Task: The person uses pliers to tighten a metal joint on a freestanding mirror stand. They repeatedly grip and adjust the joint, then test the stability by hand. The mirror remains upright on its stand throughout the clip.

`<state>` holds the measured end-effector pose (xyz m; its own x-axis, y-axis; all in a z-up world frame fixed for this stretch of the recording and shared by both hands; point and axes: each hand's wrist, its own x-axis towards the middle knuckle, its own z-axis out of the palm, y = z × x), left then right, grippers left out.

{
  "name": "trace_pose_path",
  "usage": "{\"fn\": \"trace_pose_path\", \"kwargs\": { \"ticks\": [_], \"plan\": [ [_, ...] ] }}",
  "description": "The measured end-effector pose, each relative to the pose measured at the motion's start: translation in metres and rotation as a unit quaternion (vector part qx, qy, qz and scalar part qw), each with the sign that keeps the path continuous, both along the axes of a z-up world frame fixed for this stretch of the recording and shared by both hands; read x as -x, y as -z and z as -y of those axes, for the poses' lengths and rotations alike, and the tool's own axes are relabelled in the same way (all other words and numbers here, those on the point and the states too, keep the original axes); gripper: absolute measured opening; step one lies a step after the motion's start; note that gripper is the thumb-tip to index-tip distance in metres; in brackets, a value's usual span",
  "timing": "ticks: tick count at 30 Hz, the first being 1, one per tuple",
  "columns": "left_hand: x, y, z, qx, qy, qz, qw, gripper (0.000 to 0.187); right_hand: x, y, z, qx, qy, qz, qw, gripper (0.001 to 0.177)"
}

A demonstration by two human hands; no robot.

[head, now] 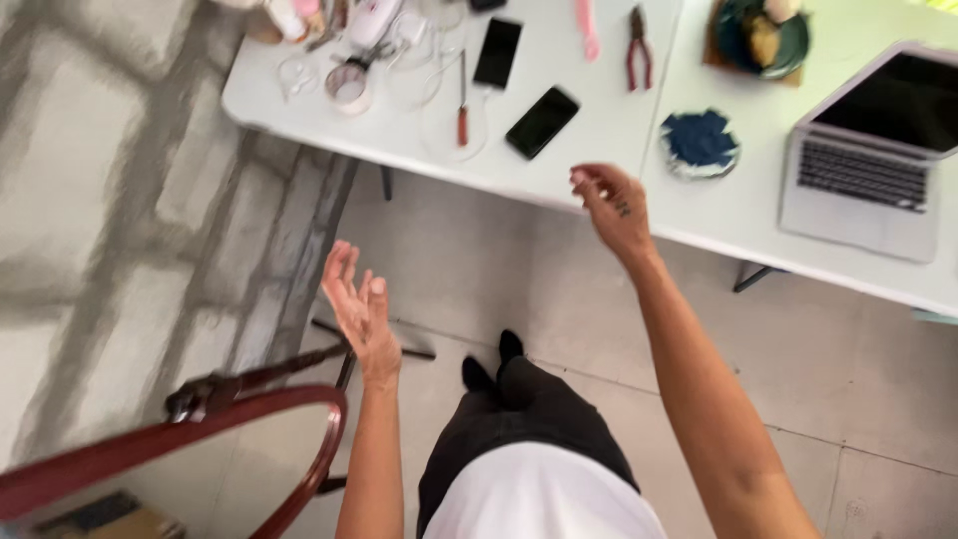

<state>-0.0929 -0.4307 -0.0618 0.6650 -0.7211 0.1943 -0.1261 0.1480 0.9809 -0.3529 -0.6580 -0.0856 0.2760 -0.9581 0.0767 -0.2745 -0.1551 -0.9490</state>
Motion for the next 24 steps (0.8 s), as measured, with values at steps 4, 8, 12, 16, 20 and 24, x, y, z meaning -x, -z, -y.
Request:
{"fn": "trace_pose_path", "kwargs": {
  "ticks": [4,8,12,16,20,24],
  "plan": [
    [0.015,0.003,0.015,-0.038,0.01,0.003,0.999,0.08,0.02,0.02,0.012,0.003,0.029,-0.016,0.999,0.027],
    [0.024,-0.001,0.04,-0.095,0.022,0.02,0.995,0.09,0.033,0.035,0.052,0.026,0.068,-0.057,0.996,0.032],
    [0.044,0.008,0.09,-0.106,0.064,0.009,0.992,0.108,0.043,0.056,0.108,0.022,0.087,-0.081,0.993,0.035],
    [0.077,0.009,0.168,-0.108,0.093,-0.004,0.99,0.113,0.052,0.071,0.17,0.023,0.093,-0.127,0.987,0.042],
    [0.094,0.002,0.244,-0.101,0.101,0.071,0.987,0.107,0.063,0.095,0.23,-0.005,0.106,-0.164,0.981,0.056],
    [0.101,-0.009,0.303,-0.089,0.085,0.054,0.991,0.105,0.066,0.125,0.279,-0.048,0.082,-0.195,0.976,0.071]
  ]
}}
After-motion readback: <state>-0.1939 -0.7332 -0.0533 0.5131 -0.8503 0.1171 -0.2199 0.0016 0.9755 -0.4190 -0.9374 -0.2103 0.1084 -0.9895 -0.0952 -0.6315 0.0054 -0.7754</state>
